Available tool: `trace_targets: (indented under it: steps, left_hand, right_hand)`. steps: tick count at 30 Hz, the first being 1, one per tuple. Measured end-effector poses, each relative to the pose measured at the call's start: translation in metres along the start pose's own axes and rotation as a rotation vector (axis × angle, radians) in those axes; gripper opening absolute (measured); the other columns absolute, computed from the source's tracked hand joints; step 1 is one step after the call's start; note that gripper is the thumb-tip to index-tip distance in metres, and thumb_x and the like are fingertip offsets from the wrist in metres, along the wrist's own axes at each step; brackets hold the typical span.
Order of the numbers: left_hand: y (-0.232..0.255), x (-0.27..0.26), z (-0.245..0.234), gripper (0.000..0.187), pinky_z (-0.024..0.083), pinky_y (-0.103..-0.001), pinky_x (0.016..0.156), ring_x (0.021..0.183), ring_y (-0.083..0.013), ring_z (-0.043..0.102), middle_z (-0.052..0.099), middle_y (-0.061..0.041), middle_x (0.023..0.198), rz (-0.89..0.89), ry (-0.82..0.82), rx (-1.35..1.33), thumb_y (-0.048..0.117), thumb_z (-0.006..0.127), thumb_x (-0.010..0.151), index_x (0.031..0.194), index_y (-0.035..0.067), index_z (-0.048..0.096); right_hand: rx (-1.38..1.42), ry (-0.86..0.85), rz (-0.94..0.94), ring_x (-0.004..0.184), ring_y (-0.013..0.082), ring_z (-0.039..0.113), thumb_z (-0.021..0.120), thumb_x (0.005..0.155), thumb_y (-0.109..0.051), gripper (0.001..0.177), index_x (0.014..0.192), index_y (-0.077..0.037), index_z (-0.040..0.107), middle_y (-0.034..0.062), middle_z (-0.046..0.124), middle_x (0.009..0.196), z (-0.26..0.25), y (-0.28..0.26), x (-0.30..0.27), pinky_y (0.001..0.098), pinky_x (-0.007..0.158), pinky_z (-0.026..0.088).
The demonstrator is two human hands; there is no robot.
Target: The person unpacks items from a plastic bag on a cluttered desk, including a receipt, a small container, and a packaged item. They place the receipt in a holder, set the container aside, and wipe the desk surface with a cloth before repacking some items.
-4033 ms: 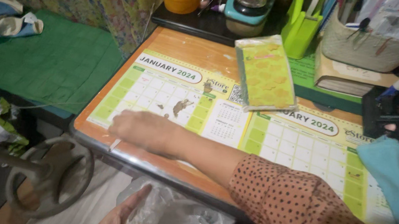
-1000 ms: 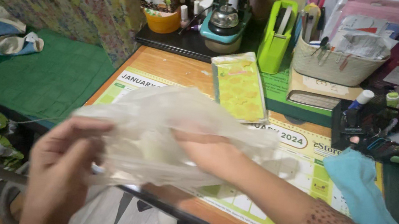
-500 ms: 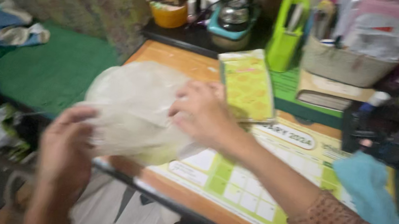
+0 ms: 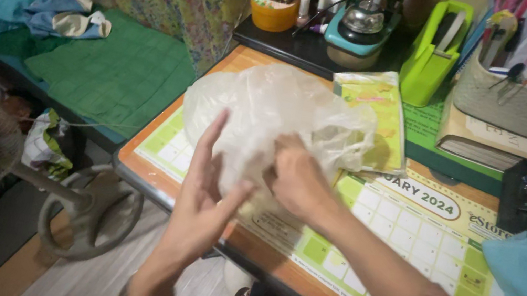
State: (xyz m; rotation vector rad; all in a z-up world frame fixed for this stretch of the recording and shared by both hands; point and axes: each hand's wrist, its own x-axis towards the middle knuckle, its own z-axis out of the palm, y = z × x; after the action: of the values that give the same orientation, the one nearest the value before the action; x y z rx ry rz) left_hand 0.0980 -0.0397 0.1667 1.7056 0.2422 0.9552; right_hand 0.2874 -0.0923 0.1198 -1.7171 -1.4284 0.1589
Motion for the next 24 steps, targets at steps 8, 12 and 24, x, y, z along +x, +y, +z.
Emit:
trace_targets:
  steps: [8, 12, 24]
  left_hand:
    - [-0.002, -0.001, -0.046, 0.085, 0.057, -0.036, 0.085, 0.114, -0.0317, 0.062, 0.049, -0.018, 0.153, 0.066, 0.037, 0.644, -0.004, 0.071, 0.078, 0.154, 0.01, 0.037]
    - [-0.034, -0.007, -0.008, 0.075, 0.056, -0.037, 0.082, 0.106, -0.0337, 0.064, 0.055, -0.02, 0.139, 0.134, -0.048, 0.672, -0.008, 0.068, 0.072, 0.143, 0.004, 0.049]
    - [-0.076, 0.012, -0.047, 0.054, 0.054, -0.038, 0.084, 0.098, -0.0308, 0.07, 0.071, -0.017, 0.105, -0.163, 0.102, 0.726, 0.01, 0.081, 0.07, 0.12, 0.004, 0.06]
  right_hand:
    - [0.252, -0.024, 0.007, 0.09, 0.027, 0.073, 0.067, 0.084, -0.008, 0.023, 0.105, -0.004, 0.075, 0.0135, 0.076, 0.096, 0.032, 0.047, 0.012, 0.0377, 0.08, 0.058]
    - [1.011, -0.068, 0.346, 0.086, 0.0194, 0.069, 0.064, 0.089, -0.008, 0.02, 0.108, -0.005, 0.071, 0.0071, 0.073, 0.095, 0.056, 0.038, 0.011, 0.0346, 0.074, 0.057]
    - [0.711, -0.405, 0.386, 0.098, 0.0168, 0.074, 0.067, 0.088, -0.012, 0.029, 0.116, -0.007, 0.071, 0.0071, 0.076, 0.103, -0.08, -0.006, -0.005, 0.0303, 0.087, 0.061]
